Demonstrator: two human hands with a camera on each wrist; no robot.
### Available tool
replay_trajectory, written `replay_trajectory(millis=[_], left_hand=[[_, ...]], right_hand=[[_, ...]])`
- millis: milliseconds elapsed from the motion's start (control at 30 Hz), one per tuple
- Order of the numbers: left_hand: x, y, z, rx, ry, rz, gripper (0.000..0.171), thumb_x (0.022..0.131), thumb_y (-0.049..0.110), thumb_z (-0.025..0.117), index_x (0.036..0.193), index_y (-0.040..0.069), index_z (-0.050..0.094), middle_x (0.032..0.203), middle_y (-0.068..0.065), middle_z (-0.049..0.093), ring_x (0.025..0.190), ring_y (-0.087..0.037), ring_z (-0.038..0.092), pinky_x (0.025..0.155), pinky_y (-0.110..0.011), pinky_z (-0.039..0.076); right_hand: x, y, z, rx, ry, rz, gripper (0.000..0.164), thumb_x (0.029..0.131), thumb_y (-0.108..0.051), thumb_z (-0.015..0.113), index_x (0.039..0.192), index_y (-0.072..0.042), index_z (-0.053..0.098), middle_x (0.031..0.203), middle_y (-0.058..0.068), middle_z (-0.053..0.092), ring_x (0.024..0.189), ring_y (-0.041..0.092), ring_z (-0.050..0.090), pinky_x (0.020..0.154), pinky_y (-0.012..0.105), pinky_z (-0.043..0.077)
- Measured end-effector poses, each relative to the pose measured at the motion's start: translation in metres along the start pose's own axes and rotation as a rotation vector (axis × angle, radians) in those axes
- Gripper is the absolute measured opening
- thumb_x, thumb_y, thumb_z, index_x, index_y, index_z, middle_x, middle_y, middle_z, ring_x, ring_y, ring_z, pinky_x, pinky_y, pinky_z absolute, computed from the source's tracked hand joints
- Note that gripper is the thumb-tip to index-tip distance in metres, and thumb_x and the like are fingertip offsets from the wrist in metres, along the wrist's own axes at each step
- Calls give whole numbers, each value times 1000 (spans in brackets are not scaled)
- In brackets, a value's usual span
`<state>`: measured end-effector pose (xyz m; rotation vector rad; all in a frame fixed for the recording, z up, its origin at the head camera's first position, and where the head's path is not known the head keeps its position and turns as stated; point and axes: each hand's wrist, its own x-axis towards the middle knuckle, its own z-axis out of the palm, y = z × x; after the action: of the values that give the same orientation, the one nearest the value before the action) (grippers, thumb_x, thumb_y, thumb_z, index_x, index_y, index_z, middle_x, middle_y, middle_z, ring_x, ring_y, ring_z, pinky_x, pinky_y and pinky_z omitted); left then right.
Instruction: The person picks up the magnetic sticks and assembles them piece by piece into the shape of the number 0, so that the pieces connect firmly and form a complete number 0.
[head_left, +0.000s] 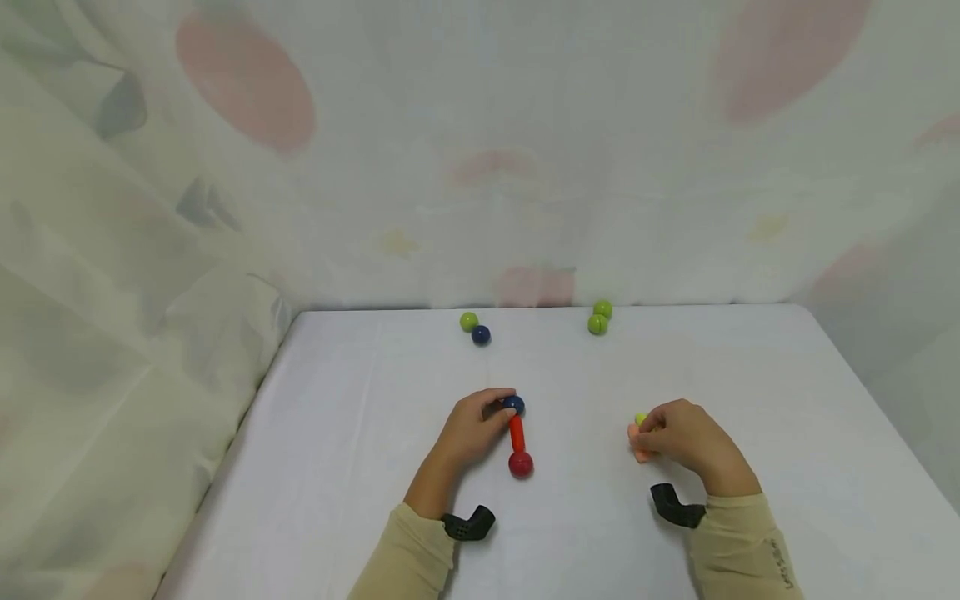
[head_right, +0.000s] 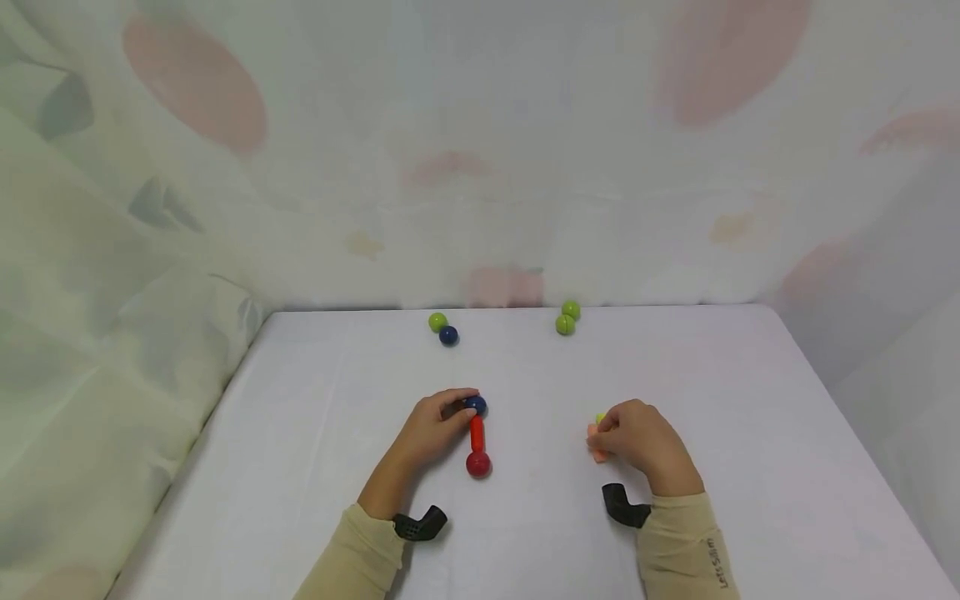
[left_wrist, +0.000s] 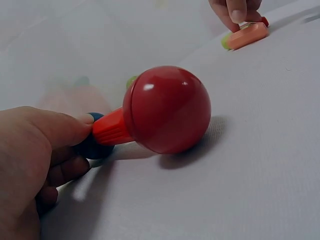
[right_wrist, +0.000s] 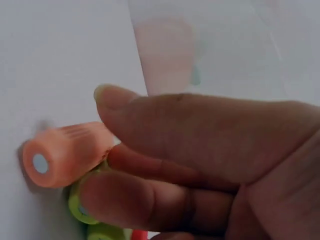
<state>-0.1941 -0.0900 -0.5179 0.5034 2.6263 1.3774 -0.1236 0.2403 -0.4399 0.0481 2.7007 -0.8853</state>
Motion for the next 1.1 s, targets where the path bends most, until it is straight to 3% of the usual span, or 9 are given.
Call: replay_trajectory(millis=[100, 333, 533, 733, 967, 1100], left_hand=[[0, 2, 1, -11, -6, 2, 34, 95, 30, 65, 128, 26, 66, 115, 7, 67, 110, -13, 58, 104, -40, 45], [1, 3, 2, -14, -13, 27, 35, 95, 30, 65, 129, 23, 65, 116, 6, 67, 109, -13, 59, 104, -41, 45], [1, 2, 2, -15, -7, 20, 35, 95, 29, 65, 129, 23, 65, 117, 5, 67, 111, -14, 59, 105, -41, 44], [-1, 2, 2, -19, -8, 13, 34, 94, 31, 65, 128, 24, 66, 117, 6, 67, 111, -14, 59, 105, -43, 44], [-1, 1, 2, 27, -27, 51, 33, 93, 33, 67, 125, 26, 68, 111, 7, 67, 105, -13, 58, 99, -41, 46], [-2, 1, 4, 37, -53, 78, 32, 92, 34, 68, 123, 28, 68, 115, 7, 68, 110, -14, 59, 100, -42, 46]], right_hand=[[1, 0, 3, 2, 8, 26, 21, 81, -30, 76, 83, -10, 72, 86, -1, 67, 79, 17, 54, 67, 31, 42], [5, -15, 23, -15, 33, 13, 22, 85, -34, 73, 73, -16, 69, 66, -6, 63, 70, 16, 51, 62, 30, 38], [18, -28, 46, -55, 114, -11, 16, 84, -33, 74, 90, -19, 77, 80, -4, 64, 77, 15, 55, 65, 30, 44], [27, -36, 64, -23, 173, -34, 20, 83, -26, 78, 97, -11, 76, 86, -1, 64, 78, 17, 55, 70, 32, 49], [30, -41, 76, 69, 177, -56, 25, 82, -24, 79, 103, -10, 74, 86, -1, 63, 78, 16, 54, 69, 29, 47], [33, -37, 83, 103, 171, -80, 27, 81, -24, 81, 103, -11, 74, 89, -2, 64, 79, 15, 54, 71, 29, 46]])
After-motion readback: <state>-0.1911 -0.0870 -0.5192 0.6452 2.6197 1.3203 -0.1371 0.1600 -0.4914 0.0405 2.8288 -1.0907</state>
